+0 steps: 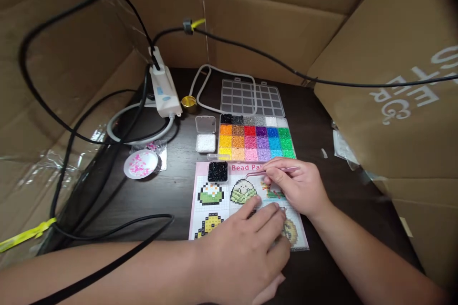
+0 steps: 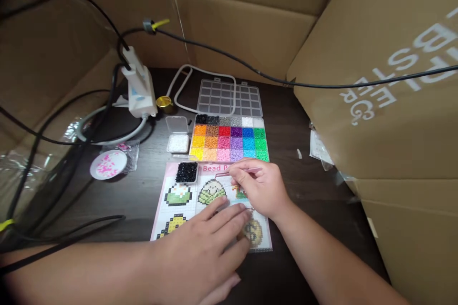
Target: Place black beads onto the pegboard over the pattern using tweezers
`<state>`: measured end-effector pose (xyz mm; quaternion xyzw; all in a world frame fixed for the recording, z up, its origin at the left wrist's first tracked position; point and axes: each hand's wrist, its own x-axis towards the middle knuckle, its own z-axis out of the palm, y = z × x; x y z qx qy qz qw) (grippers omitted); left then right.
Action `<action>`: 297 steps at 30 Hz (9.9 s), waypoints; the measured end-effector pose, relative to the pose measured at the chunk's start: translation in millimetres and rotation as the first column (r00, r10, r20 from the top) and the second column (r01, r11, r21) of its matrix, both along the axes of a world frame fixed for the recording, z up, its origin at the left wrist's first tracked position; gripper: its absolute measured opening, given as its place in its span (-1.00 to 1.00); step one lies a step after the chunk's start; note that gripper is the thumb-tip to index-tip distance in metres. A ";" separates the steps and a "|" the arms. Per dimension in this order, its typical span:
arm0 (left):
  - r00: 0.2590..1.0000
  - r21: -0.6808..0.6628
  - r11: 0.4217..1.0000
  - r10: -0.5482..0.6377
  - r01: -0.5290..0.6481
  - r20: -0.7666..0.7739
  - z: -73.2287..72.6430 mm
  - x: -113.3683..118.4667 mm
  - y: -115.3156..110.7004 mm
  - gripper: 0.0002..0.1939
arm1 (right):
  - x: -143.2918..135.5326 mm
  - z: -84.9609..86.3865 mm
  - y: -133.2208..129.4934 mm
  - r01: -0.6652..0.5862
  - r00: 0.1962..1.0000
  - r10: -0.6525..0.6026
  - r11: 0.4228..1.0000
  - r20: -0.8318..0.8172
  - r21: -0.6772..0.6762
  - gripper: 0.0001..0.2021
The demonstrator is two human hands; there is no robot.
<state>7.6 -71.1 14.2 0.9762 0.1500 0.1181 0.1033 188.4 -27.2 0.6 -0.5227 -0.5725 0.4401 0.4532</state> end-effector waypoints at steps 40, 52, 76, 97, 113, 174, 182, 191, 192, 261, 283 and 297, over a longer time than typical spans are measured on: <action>0.328 -0.643 0.675 0.738 -0.361 0.590 -11.8 -61.8 90.8 -0.76 | -15.6 10.0 -14.1 0.020 0.980 -0.089 0.932 0.177 0.361 -0.89; 0.332 -0.620 0.693 0.721 -0.368 0.609 -13.6 -64.7 88.9 -0.73 | -41.8 26.8 -6.7 -0.145 0.978 0.052 0.863 0.200 0.484 -0.84; 0.360 -0.623 0.698 0.716 -0.353 0.599 -16.3 -64.4 89.6 -0.72 | -39.3 2.9 -5.6 -0.074 0.988 0.034 0.961 0.153 0.265 -0.83; 0.366 -0.634 0.687 0.726 -0.354 0.582 -15.1 -63.9 88.9 -0.71 | -35.9 4.7 -7.4 -0.011 0.990 -0.021 0.975 0.140 0.223 -0.87; 0.364 -0.642 0.681 0.732 -0.353 0.576 -14.8 -64.9 89.4 -0.73 | 11.8 13.1 11.7 -0.130 0.965 0.110 0.989 0.238 0.072 -0.89; 0.394 -0.631 0.695 0.718 -0.345 0.574 -14.1 -64.1 86.7 -0.69 | -41.2 6.9 -6.7 -0.070 0.988 0.036 0.971 0.149 0.229 -0.88; 0.406 -0.623 0.701 0.711 -0.348 0.574 -14.4 -63.5 86.4 -0.69 | -40.5 5.3 -6.6 -0.079 0.986 0.050 0.981 0.160 0.180 -0.88; 0.403 -0.627 0.700 0.712 -0.342 0.575 -15.3 -63.8 86.5 -0.70 | -38.1 4.8 -6.6 -0.076 0.985 0.049 0.984 0.163 0.160 -0.90; 0.402 -0.628 0.700 0.712 -0.341 0.575 -15.3 -63.7 86.5 -0.70 | -37.8 4.5 -6.9 -0.074 0.986 0.047 0.984 0.160 0.164 -0.90; 0.382 -0.635 0.678 0.734 -0.370 0.562 -12.8 -61.4 85.8 -0.71 | -3.6 14.7 2.3 -0.155 0.976 0.111 0.958 0.185 0.243 -0.89; 0.401 -0.643 0.685 0.725 -0.342 0.559 -10.8 -62.0 84.2 -0.69 | -36.7 1.8 -3.4 -0.077 0.983 0.035 0.968 0.179 0.237 -0.89; 0.407 -0.632 0.697 0.714 -0.338 0.570 -11.1 -62.3 83.6 -0.69 | -34.1 1.1 -4.0 -0.061 0.983 0.020 0.973 0.182 0.222 -0.89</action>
